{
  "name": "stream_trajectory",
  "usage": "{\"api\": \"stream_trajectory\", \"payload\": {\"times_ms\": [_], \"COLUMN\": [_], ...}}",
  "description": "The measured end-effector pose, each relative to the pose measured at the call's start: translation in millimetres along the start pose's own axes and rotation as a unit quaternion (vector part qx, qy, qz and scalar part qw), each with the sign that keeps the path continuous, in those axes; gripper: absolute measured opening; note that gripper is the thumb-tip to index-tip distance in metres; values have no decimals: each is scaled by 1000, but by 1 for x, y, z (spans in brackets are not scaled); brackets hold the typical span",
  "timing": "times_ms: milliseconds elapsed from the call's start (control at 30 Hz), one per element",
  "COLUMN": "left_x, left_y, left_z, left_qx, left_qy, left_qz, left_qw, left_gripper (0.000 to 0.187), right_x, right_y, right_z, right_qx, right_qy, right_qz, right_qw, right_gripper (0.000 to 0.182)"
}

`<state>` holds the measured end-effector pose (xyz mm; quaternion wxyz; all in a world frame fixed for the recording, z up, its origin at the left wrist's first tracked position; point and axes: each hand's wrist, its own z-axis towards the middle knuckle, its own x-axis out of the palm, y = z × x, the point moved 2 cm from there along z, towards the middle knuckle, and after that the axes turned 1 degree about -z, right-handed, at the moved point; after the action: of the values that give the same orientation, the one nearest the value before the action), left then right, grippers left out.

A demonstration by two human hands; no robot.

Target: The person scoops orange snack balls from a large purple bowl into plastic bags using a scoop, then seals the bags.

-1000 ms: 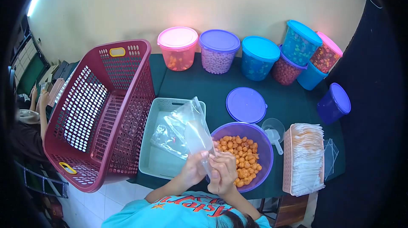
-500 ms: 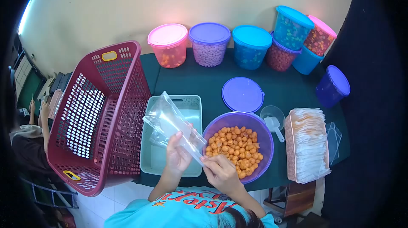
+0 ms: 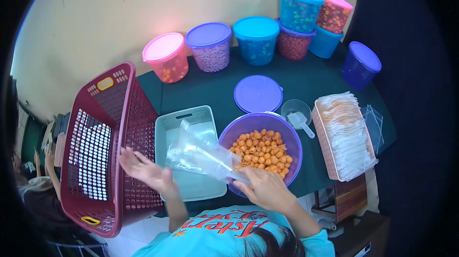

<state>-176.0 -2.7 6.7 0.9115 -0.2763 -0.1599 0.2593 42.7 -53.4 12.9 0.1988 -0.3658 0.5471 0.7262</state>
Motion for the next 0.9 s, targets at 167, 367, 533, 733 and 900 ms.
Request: {"api": "stream_trajectory", "payload": {"times_ms": [167, 367, 533, 733, 900], "left_x": [20, 17, 14, -2, -35], "left_y": [-57, -39, -32, -1, 23], "left_z": [14, -15, -17, -21, -16], "left_qx": [35, 1, -48, -103, -173], "left_qy": [670, 731, 736, 723, 581], "left_qz": [89, 48, -25, -72, -31], "left_qw": [736, 681, 675, 679, 795], "left_gripper": [90, 83, 81, 79, 78], "right_x": [-19, -28, -28, -60, -93], "right_y": [5, 15, 13, 14, -6], "right_z": [-11, -17, -12, -14, -19], "right_qx": [-52, -80, -81, -78, 132], "right_qy": [96, 151, 188, 150, -8], "right_qz": [-36, -21, -26, -91, -311], "right_qw": [993, 985, 978, 981, 941], "right_gripper": [29, 26, 27, 22, 22]}}
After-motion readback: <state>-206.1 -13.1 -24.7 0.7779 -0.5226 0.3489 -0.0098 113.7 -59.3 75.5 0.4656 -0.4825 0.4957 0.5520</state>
